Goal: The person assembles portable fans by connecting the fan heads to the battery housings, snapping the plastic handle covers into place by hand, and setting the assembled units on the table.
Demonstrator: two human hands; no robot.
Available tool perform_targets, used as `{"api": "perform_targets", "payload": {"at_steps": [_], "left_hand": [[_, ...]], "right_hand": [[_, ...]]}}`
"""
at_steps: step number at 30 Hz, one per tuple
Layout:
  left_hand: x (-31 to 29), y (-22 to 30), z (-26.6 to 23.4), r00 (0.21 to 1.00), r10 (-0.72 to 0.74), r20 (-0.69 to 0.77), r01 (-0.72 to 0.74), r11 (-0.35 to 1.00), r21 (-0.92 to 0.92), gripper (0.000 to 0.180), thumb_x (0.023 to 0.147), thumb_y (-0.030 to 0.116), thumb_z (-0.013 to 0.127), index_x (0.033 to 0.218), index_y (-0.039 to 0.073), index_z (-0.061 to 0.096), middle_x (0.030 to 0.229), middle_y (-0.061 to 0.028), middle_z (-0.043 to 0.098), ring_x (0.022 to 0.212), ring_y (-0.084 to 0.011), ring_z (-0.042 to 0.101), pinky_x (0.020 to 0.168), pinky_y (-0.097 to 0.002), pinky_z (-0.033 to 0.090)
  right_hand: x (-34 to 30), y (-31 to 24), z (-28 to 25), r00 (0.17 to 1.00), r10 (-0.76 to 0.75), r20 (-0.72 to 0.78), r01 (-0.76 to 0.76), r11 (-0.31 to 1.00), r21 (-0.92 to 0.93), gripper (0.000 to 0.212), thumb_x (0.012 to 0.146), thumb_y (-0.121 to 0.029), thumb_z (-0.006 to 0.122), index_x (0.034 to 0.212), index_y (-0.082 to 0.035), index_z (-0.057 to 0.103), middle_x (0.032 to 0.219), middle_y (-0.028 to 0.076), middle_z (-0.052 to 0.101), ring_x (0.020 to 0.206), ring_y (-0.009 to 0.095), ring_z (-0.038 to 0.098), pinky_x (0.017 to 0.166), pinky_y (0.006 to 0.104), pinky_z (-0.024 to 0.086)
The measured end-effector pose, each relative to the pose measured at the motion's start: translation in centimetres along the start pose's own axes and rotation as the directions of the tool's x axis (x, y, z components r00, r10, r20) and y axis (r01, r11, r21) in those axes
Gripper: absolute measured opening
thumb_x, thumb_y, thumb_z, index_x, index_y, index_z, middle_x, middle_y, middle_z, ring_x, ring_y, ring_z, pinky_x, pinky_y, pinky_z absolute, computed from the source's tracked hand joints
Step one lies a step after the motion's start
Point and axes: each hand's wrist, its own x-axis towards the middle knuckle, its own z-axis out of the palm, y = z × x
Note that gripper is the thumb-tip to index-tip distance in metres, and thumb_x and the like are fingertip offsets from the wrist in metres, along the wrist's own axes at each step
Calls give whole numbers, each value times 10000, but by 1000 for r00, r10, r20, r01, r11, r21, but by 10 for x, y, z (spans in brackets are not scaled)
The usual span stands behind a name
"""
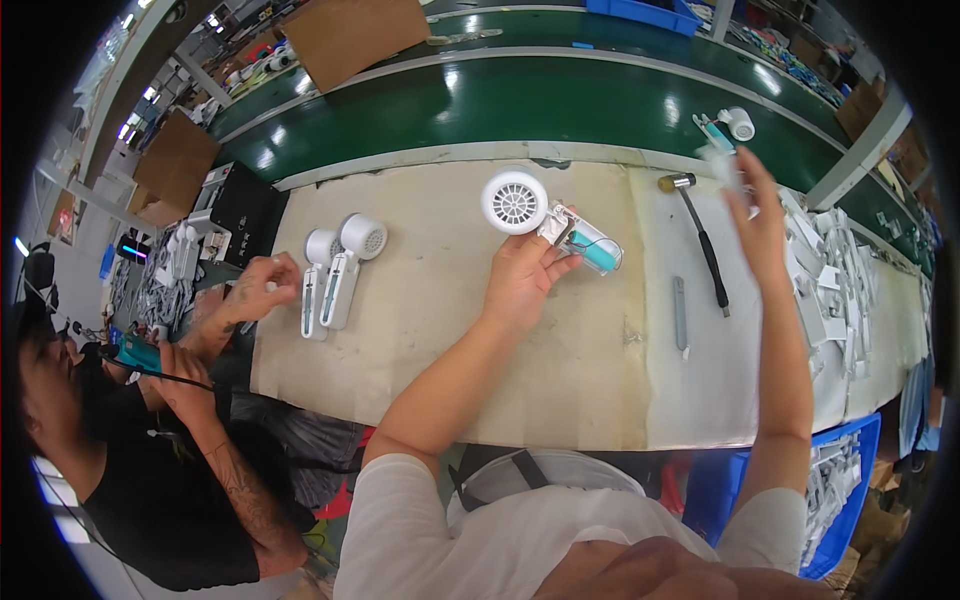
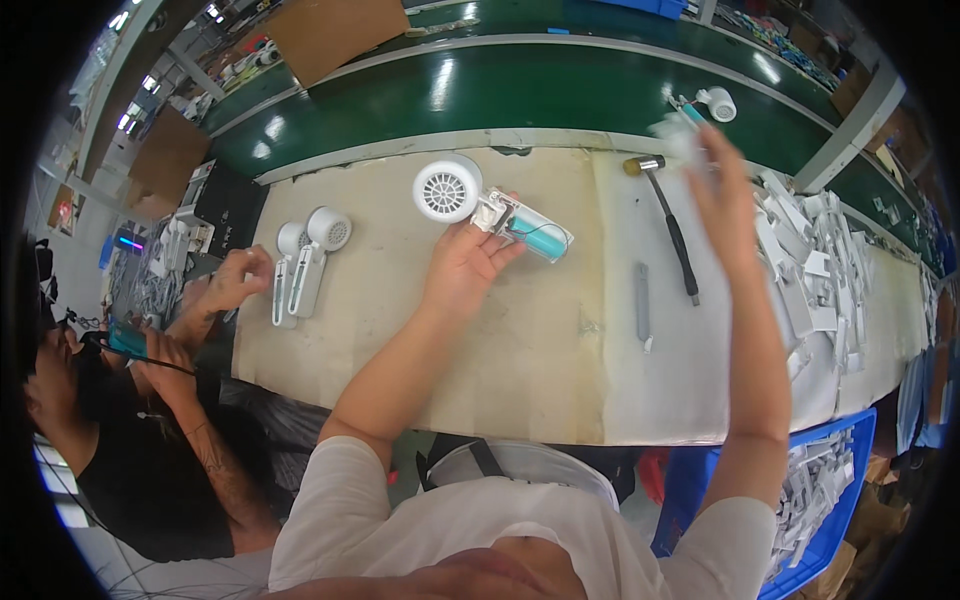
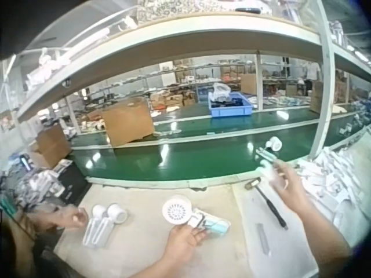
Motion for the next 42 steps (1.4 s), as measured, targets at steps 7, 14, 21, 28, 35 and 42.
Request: {"api": "perform_targets", "payload": {"at_steps": [7,14,21,28,35,42], "left_hand": [[0,-4,8,987,161,-1,-157,961,-227,372,899,173,453,1246,47,398,1269,-86,458,1121,-198,477,945,-363,393],[-7,-3,12,975,223,-16,-220,944,-248,376,896,174,475,1247,58,406,1273,-82,451,1139,-190,454,949,-363,387],[-9,-2,19,959,262,-108,-279,942,-187,408,842,124,574,1214,48,425,1238,-98,474,1093,-195,487,924,-364,407],[-8,7,15,928,359,-93,-371,911,-180,379,810,79,585,1164,26,461,1143,-112,534,1078,-235,511,944,-388,402],[-11,19,22,916,394,-74,-397,917,-31,337,859,200,500,1153,41,458,1132,-100,520,1066,-251,493,951,-402,372],[-29,23,33,947,321,30,-310,931,-194,337,814,120,587,1122,24,489,1092,-122,552,998,-258,549,900,-395,444]], "right_hand": [[-54,-123,65,904,-415,104,413,910,44,674,652,10,678,1259,-82,401,1120,84,557,997,276,515,889,372,380],[-54,-124,79,893,-450,27,447,891,76,618,637,4,666,1215,-61,457,1045,118,572,943,287,538,822,378,413],[-54,-126,79,885,-465,-26,466,883,57,579,634,30,682,1177,-61,503,1055,102,585,933,282,545,802,355,441],[-59,-123,72,884,-443,-147,443,896,-40,519,684,-134,684,1162,-42,506,1045,109,579,923,277,545,804,351,431],[-69,-118,73,886,145,440,-417,663,622,426,843,-378,545,1013,13,539,892,81,549,768,141,493,705,277,416],[-70,-104,62,968,-223,111,147,873,465,355,761,-343,640,750,4,563,722,115,541,598,209,508,553,298,410]]}}
